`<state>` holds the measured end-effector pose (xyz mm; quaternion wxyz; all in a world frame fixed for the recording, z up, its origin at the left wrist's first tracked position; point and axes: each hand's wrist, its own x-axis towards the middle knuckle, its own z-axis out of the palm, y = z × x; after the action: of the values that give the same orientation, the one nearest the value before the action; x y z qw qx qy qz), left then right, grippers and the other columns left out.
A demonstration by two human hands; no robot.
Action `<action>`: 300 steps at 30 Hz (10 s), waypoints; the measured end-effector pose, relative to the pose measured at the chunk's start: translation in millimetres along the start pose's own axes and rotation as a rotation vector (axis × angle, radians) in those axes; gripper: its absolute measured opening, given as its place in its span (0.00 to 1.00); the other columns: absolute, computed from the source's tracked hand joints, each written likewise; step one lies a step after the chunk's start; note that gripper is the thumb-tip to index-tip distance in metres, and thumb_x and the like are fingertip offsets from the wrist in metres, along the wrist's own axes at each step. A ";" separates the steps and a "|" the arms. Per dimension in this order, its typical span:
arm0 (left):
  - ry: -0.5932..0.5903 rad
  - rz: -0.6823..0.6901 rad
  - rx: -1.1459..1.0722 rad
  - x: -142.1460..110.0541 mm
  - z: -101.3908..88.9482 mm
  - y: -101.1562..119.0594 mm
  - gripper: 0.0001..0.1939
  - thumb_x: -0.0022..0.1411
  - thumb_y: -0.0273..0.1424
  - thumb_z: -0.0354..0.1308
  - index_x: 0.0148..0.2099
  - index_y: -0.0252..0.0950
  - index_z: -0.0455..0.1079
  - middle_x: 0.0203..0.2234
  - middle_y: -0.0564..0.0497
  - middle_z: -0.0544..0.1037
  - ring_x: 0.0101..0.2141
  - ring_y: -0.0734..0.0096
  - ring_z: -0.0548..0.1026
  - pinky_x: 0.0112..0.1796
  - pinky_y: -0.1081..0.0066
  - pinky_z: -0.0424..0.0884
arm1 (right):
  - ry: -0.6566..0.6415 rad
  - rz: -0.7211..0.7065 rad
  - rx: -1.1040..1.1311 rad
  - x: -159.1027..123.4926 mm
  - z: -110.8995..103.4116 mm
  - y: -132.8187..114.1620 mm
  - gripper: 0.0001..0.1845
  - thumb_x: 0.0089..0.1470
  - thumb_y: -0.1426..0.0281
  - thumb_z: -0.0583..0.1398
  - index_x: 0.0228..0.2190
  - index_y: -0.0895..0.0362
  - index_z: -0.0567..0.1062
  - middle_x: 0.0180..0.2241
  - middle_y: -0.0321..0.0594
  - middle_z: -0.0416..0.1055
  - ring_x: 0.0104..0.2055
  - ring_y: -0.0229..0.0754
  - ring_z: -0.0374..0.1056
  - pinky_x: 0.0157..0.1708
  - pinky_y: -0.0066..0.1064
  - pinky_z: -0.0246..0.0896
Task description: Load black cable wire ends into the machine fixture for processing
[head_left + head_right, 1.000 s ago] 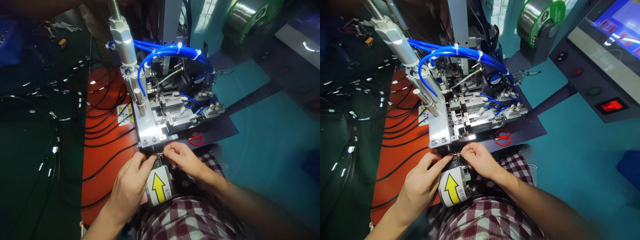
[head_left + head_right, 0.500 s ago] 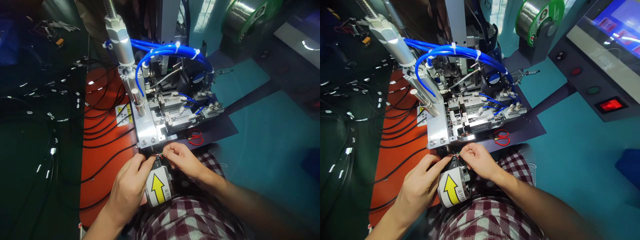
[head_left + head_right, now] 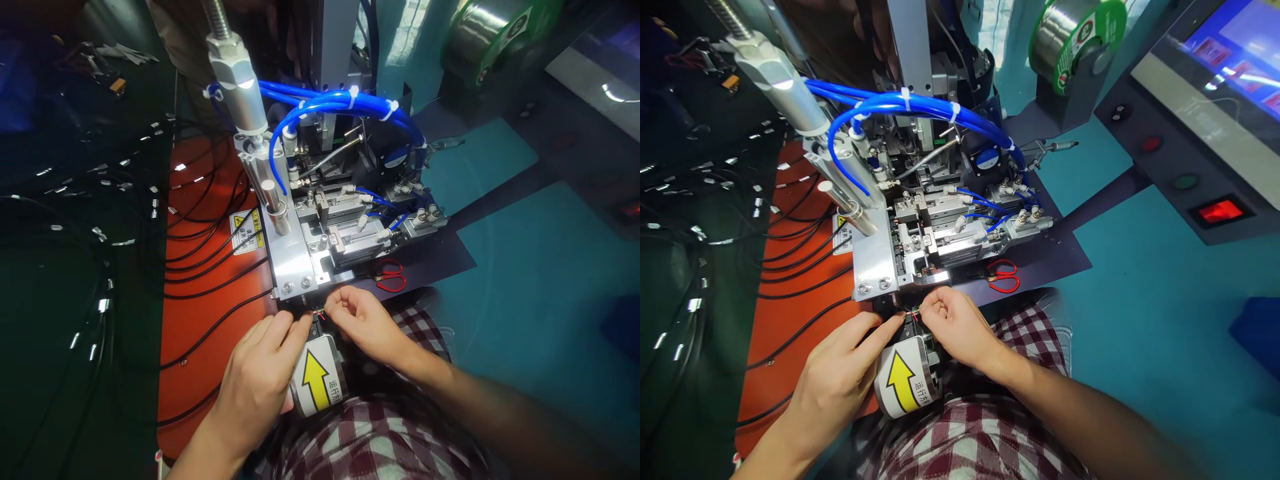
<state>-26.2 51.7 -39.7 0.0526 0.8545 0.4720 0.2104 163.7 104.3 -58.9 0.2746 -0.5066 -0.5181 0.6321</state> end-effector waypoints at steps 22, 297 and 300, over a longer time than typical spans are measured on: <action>-0.003 -0.041 -0.136 3.0 3.8 -1.3 0.19 0.60 0.17 0.48 0.53 0.27 0.67 0.35 0.42 0.70 0.32 0.63 0.69 0.31 0.65 0.71 | 0.114 -0.287 -0.362 -7.8 1.8 -5.2 0.07 0.57 0.71 0.55 0.27 0.57 0.68 0.22 0.32 0.63 0.24 0.35 0.59 0.26 0.27 0.53; 0.048 -0.099 0.133 5.5 8.3 20.5 0.18 0.63 0.19 0.44 0.53 0.29 0.65 0.41 0.42 0.73 0.40 0.60 0.70 0.40 0.62 0.71 | -0.038 0.036 0.295 5.4 15.2 7.8 0.22 0.50 0.49 0.57 0.24 0.56 0.63 0.18 0.27 0.59 0.16 0.31 0.56 0.21 0.27 0.51; 0.064 -0.111 0.111 3.6 9.2 20.1 0.18 0.63 0.19 0.44 0.53 0.29 0.65 0.42 0.41 0.73 0.42 0.59 0.69 0.41 0.61 0.71 | -0.005 -0.009 0.254 2.3 16.0 6.1 0.19 0.51 0.53 0.58 0.26 0.56 0.64 0.16 0.26 0.59 0.17 0.32 0.55 0.21 0.27 0.50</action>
<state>-5.0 44.6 -41.2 0.0015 0.8214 0.5311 0.2081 149.2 98.4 -66.2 0.3383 -0.4637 -0.4368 0.6926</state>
